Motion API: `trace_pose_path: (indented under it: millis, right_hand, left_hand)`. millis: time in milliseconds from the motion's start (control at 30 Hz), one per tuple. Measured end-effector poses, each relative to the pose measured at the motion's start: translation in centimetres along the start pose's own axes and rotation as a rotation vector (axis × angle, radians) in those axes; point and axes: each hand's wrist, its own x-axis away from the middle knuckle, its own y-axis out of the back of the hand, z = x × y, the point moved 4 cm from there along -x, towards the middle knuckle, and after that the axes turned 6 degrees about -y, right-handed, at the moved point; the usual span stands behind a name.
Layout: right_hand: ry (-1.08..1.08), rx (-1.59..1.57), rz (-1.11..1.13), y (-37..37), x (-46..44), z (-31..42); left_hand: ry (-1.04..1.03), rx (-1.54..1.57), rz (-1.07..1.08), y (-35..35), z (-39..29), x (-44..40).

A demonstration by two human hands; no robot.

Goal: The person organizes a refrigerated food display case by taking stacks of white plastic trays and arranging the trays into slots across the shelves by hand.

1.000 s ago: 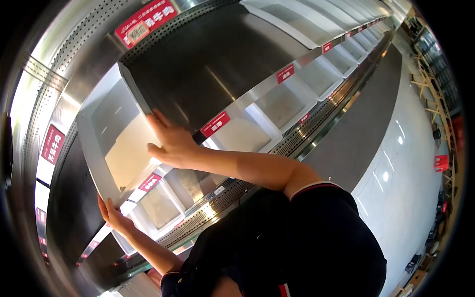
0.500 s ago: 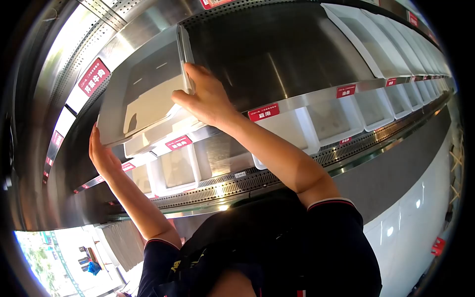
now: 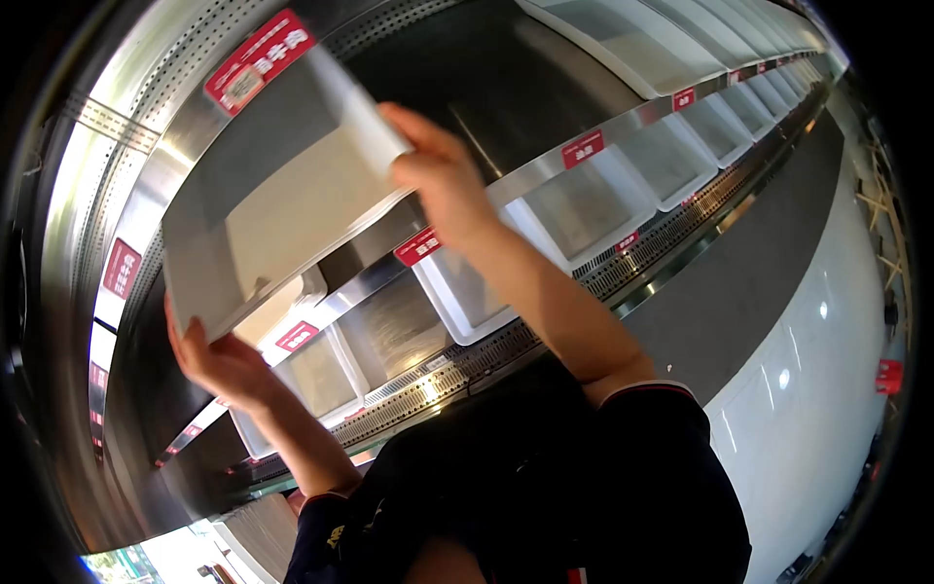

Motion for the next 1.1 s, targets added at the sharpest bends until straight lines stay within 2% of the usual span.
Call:
trace_pose_path:
  millis: [33,100,167,200,300,467,533,600,733,833,867,933,1033,1100]
  right_hand:
    - [0.018,0.006,-0.035,1.9,-0.4,1.3]
    - [0.003,0.118,-0.100,5.7,-0.6,4.5]
    - [-0.001,0.191,-0.190,9.8,-1.0,6.9]
    - [-0.016,0.218,-0.234,11.9,-1.1,8.0]
    - [-0.043,0.253,-0.301,19.1,-2.8,9.9]
    - [-0.068,0.446,-0.342,24.8,-4.7,13.2]
    - [-0.082,0.563,-0.385,23.4,-4.3,15.3]
    - [-0.055,0.576,-0.295,23.1,-4.9,16.4]
    - [-0.035,0.526,-0.219,19.3,-4.5,17.2]
    - [0.082,0.616,-0.162,15.1,-3.3,14.4]
    - [0.132,0.619,-0.046,14.0,-3.2,12.7]
    - [0.065,0.514,-0.019,10.5,-2.6,9.6]
    - [0.082,0.696,0.092,7.4,-3.0,5.8]
    - [-0.048,0.653,0.110,6.1,-3.4,4.4]
  left_hand:
    - [-0.001,0.008,-0.067,-1.9,0.9,1.0]
    - [0.203,0.110,0.048,-5.9,3.2,3.0]
    - [0.262,0.309,0.184,-9.7,6.7,4.9]
    - [0.359,0.328,0.155,-11.9,7.8,6.3]
    - [0.456,0.528,0.194,-17.8,10.7,10.4]
    - [0.711,0.507,0.272,-22.8,11.1,14.7]
    - [0.786,0.471,0.321,-23.0,11.1,15.0]
    - [0.857,0.463,0.359,-22.6,10.8,14.7]
    - [0.759,0.553,0.370,-20.4,9.4,13.9]
    - [0.697,0.546,0.308,-15.9,8.8,11.9]
    - [0.688,0.512,0.298,-14.1,8.3,11.4]
    - [0.630,0.451,0.272,-10.8,8.9,10.4]
    - [0.637,0.347,0.216,-6.7,9.1,10.4]
    - [0.627,0.264,0.172,-4.6,9.3,11.0]
